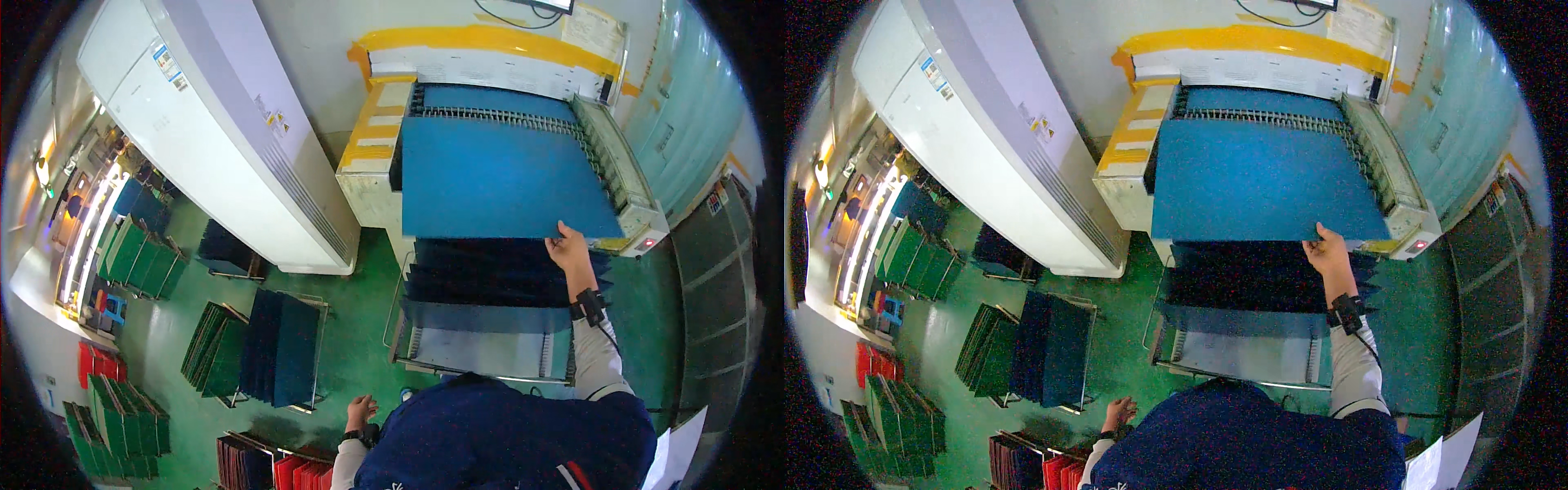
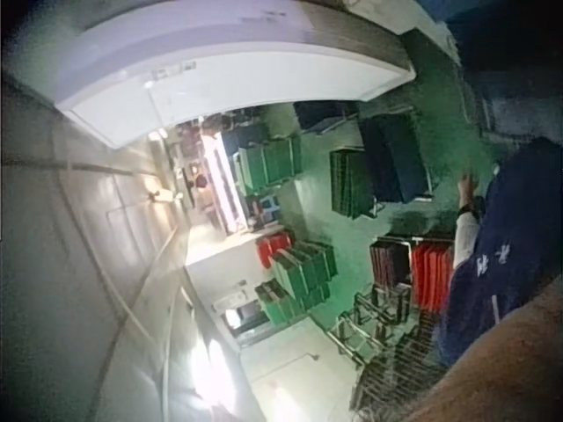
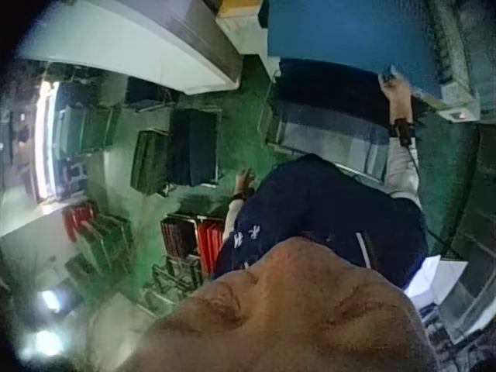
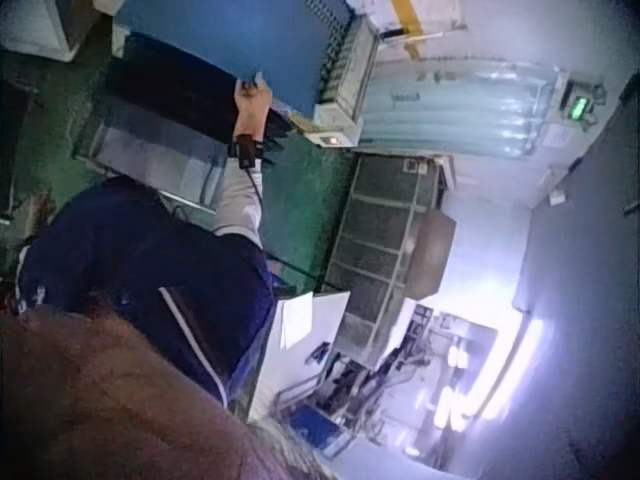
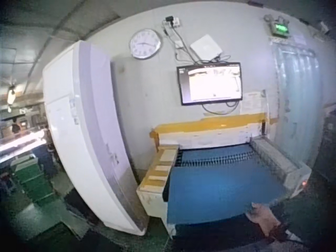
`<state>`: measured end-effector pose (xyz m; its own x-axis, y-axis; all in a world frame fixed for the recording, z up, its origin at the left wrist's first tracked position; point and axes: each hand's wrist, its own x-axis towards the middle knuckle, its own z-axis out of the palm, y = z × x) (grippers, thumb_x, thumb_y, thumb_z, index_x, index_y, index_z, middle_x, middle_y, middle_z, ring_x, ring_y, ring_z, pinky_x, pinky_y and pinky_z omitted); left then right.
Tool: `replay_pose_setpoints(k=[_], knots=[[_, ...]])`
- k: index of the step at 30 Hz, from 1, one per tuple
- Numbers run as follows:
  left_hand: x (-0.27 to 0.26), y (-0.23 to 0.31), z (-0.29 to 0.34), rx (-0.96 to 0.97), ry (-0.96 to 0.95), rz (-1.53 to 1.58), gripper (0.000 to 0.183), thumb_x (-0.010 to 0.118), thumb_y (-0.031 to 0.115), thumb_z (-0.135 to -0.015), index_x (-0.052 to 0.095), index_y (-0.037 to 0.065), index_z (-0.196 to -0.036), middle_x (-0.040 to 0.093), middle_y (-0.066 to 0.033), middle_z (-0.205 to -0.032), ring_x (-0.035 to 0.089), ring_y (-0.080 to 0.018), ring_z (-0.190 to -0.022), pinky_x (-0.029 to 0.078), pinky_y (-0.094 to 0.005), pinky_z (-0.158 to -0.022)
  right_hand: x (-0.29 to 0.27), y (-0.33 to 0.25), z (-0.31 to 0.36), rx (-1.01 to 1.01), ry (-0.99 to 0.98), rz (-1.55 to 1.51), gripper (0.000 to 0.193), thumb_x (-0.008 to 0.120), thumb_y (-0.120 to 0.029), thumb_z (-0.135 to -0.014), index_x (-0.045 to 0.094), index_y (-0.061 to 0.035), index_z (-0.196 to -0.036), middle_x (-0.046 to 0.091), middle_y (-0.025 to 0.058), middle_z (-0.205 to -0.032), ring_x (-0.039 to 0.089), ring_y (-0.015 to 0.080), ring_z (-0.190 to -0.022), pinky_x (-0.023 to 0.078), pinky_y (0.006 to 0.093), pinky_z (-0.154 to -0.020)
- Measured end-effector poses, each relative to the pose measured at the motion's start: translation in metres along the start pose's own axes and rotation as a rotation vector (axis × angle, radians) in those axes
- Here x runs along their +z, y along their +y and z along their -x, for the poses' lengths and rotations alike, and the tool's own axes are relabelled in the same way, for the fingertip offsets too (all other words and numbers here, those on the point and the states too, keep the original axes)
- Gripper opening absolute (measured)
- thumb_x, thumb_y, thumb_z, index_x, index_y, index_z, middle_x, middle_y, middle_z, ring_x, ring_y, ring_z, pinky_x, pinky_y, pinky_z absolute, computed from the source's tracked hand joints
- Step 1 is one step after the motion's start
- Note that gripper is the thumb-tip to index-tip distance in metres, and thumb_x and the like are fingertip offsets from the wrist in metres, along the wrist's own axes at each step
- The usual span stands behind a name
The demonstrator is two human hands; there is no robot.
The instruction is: Feeding thin blue rectangular panels from a storage rack into a processing machine and stacking them.
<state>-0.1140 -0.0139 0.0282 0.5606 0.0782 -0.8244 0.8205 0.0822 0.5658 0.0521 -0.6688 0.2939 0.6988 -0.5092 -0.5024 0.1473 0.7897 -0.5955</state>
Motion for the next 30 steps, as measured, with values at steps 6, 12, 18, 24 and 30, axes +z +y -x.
replay_pose_setpoints(k=[6, 12, 18, 24, 30], knots=[[-0.009, -0.018, 0.015, -0.037, 0.038, 0.05, 0.039, 0.066, 0.022, -0.091, 0.057, -0.002, -0.12, 0.068, -0.0116, -0.091, 0.068, -0.0232, -0.068, 0.055, -0.0316, -0.053, 0.005, 0.015, -0.04, 0.012, -0.047, 0.001, 0.015, 0.068, -0.018, -0.091, 0.057, -0.0086, -0.096, 0.06, 0.0085, -0.094, 0.056, 0.0233, -0.084, 0.051, 0.0388, -0.082], [-0.002, -0.022, 0.019, -0.046, 0.073, 0.109, 0.04, 0.067, 0.023, -0.091, 0.057, -0.002, -0.12, 0.068, -0.0119, -0.092, 0.066, -0.0227, -0.066, 0.054, -0.0317, -0.053, 0.018, 0.011, -0.05, 0.099, -0.036, 0.118, 0.03, 0.07, -0.03, -0.089, 0.056, -0.0056, -0.099, 0.061, 0.0113, -0.092, 0.059, 0.0232, -0.082, 0.053, 0.0349, -0.07], [0.02, 0.0, 0.022, 0.003, 0.069, -0.016, 0.04, 0.066, 0.024, -0.091, 0.058, -0.003, -0.12, 0.07, -0.012, -0.096, 0.068, -0.0216, -0.069, 0.053, -0.0298, -0.053, 0.018, 0.006, -0.07, 0.183, -0.103, 0.29, 0.049, 0.072, -0.045, -0.085, 0.055, -0.0013, -0.098, 0.062, 0.0123, -0.089, 0.06, 0.0218, -0.074, 0.052, 0.0318, -0.062], [0.037, 0.018, 0.025, 0.009, 0.024, -0.08, 0.045, 0.062, 0.027, -0.094, 0.052, -0.003, -0.127, 0.069, -0.0123, -0.104, 0.071, -0.0234, -0.08, 0.053, -0.0307, -0.059, 0.018, 0.003, -0.085, 0.238, -0.131, 0.364, 0.056, 0.067, -0.053, -0.086, 0.058, 0.0013, -0.096, 0.063, 0.0093, -0.085, 0.06, 0.0196, -0.072, 0.05, 0.031, -0.063], [0.036, 0.017, 0.02, 0.032, 0.037, -0.074, 0.047, 0.066, 0.028, -0.091, 0.057, -0.005, -0.123, 0.069, -0.0154, -0.105, 0.07, -0.0244, -0.081, 0.055, -0.0315, -0.063, 0.019, 0.001, -0.081, 0.23, -0.12, 0.416, 0.054, 0.066, -0.056, -0.086, 0.063, -0.0022, -0.094, 0.064, 0.0075, -0.084, 0.06, 0.0188, -0.072, 0.05, 0.031, -0.063]])
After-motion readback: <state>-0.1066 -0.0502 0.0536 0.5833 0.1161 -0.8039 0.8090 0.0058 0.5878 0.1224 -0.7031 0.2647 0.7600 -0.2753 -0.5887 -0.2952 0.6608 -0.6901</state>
